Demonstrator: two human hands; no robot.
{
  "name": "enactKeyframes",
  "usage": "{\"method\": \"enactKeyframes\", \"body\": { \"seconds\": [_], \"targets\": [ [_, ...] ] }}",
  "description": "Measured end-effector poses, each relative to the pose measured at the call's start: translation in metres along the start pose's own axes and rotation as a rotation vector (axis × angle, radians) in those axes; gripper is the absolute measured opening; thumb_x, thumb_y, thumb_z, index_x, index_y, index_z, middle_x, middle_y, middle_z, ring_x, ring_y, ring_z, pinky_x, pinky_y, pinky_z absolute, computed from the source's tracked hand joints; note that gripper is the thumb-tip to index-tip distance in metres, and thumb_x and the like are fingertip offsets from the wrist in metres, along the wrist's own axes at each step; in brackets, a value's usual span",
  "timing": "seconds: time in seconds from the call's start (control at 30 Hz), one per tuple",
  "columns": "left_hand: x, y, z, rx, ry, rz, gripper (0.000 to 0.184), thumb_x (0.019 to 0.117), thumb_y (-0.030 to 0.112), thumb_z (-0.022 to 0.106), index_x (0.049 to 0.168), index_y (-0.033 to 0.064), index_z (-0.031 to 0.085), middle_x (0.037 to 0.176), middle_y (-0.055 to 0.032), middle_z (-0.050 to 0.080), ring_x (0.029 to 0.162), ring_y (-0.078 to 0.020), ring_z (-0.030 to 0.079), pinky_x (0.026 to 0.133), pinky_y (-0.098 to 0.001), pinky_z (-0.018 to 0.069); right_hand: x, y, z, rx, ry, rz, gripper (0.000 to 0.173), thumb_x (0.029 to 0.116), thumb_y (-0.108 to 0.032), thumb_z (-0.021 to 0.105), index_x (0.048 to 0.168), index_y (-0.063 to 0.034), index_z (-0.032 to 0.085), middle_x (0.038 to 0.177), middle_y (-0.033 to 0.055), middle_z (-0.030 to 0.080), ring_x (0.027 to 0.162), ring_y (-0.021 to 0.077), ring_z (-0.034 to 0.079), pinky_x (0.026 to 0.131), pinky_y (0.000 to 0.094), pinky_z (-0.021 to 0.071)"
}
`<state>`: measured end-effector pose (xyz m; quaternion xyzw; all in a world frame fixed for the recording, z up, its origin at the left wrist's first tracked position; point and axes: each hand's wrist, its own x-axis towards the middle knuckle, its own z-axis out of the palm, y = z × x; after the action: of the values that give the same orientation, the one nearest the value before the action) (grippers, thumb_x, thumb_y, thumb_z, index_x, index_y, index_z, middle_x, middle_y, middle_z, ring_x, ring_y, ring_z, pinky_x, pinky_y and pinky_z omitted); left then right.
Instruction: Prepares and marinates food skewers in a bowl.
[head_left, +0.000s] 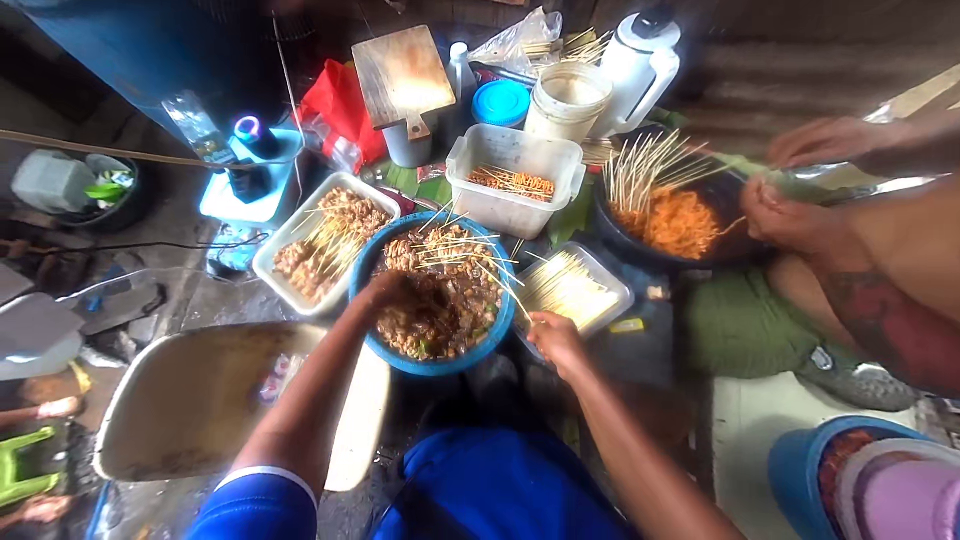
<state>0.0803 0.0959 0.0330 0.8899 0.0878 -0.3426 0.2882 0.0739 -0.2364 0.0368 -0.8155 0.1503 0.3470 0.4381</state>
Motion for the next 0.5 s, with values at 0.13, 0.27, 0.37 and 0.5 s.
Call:
{"method": "enactKeyframes", "body": {
  "seconds": [0.13,0.27,0.37,0.5],
  "targets": [
    [-0.004,-0.029,-0.006,0.088,0.206,-0.014,0.048,0.0856,-0.003,0.071,0.132,0.0071,0.068,0.137,-0.0273,0.059,0.131,-0.0470,0.053,0.108,-0.0644,0.0420,-0.004,-0.005,0.000,-0.004,0.011,-0.040,0.033,0.1090,-0.006,0.045,0.138,-0.0041,0.060,0.084,0.0096,0.062,0.058,0.0139,0.047,0.054,0.0307,0.0408],
    [-0.016,-0.027,0.007,0.054,0.291,-0.087,0.041,0.0933,0.011,0.071,0.134,0.0097,0.067,0.139,-0.0259,0.058,0.132,-0.0455,0.053,0.108,-0.0635,0.0427,-0.005,-0.009,0.003,0.003,0.020,-0.068,0.032,0.1086,-0.005,0.045,0.135,-0.0033,0.062,0.083,0.0098,0.062,0.059,0.0141,0.048,0.056,0.0312,0.0423],
    [-0.019,-0.023,0.036,-0.006,0.264,-0.117,0.049,0.0946,0.006,0.067,0.143,0.0076,0.059,0.139,-0.0277,0.058,0.129,-0.0472,0.055,0.107,-0.0651,0.0432,-0.005,-0.011,0.006,-0.026,0.010,-0.071,0.031,0.1094,-0.007,0.045,0.135,-0.0034,0.063,0.084,0.0102,0.063,0.061,0.0148,0.050,0.059,0.0320,0.0435],
    [-0.026,0.002,0.040,0.084,0.214,-0.210,0.035,0.0978,0.006,0.061,0.133,0.0035,0.064,0.141,-0.0271,0.056,0.131,-0.0474,0.054,0.105,-0.0653,0.0451,-0.006,-0.012,0.010,-0.074,-0.030,-0.106,0.029,0.1088,-0.007,0.048,0.133,-0.0034,0.064,0.090,0.0128,0.065,0.066,0.0175,0.053,0.062,0.0348,0.0457]
  ]
}}
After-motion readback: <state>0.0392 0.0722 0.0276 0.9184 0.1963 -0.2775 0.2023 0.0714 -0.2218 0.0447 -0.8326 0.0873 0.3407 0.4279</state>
